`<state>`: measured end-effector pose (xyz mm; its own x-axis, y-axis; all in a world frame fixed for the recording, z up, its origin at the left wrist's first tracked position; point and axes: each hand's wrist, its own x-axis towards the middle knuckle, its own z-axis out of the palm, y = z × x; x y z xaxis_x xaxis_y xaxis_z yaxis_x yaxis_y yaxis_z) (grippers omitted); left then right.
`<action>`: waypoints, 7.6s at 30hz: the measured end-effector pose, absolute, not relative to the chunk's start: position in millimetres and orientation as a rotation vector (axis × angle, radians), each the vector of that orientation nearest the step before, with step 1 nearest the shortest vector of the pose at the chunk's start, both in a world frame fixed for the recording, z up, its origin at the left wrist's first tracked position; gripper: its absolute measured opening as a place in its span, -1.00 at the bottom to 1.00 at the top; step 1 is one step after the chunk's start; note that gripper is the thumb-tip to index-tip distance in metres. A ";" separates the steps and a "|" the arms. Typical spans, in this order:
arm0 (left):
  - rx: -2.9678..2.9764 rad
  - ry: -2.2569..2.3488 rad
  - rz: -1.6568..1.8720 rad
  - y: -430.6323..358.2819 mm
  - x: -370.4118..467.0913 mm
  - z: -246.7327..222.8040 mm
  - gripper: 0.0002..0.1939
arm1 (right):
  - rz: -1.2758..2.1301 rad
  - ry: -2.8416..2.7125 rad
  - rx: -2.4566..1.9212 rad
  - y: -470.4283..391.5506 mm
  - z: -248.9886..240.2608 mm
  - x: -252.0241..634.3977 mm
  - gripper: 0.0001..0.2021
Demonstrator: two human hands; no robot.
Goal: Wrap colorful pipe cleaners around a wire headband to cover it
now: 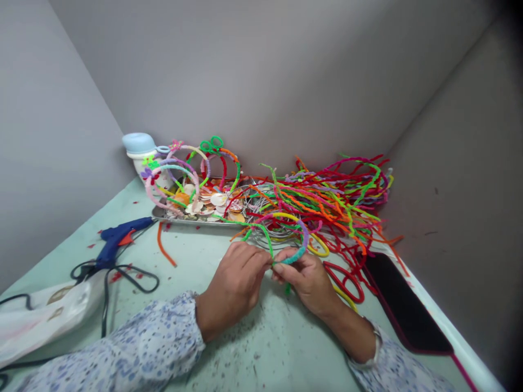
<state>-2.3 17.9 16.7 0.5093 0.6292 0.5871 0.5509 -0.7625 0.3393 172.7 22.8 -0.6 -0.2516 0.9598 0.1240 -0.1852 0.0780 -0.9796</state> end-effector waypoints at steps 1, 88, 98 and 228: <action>2.635 1.038 1.071 18.7 -2.2 16.3 -0.83 | 1.391 -1.319 -0.871 22.8 -1.0 172.8 -0.92; 2.398 1.004 0.993 30.4 -7.8 21.8 -0.88 | 0.096 -1.730 -0.863 16.0 -3.2 183.6 -0.89; 2.526 1.055 0.996 30.6 -7.0 8.4 -0.88 | -0.109 -2.144 -0.923 21.8 -1.5 180.5 -0.84; 2.502 0.827 0.743 3.6 8.1 1.1 -0.83 | -0.292 -1.882 -0.941 26.1 -3.7 193.9 -0.88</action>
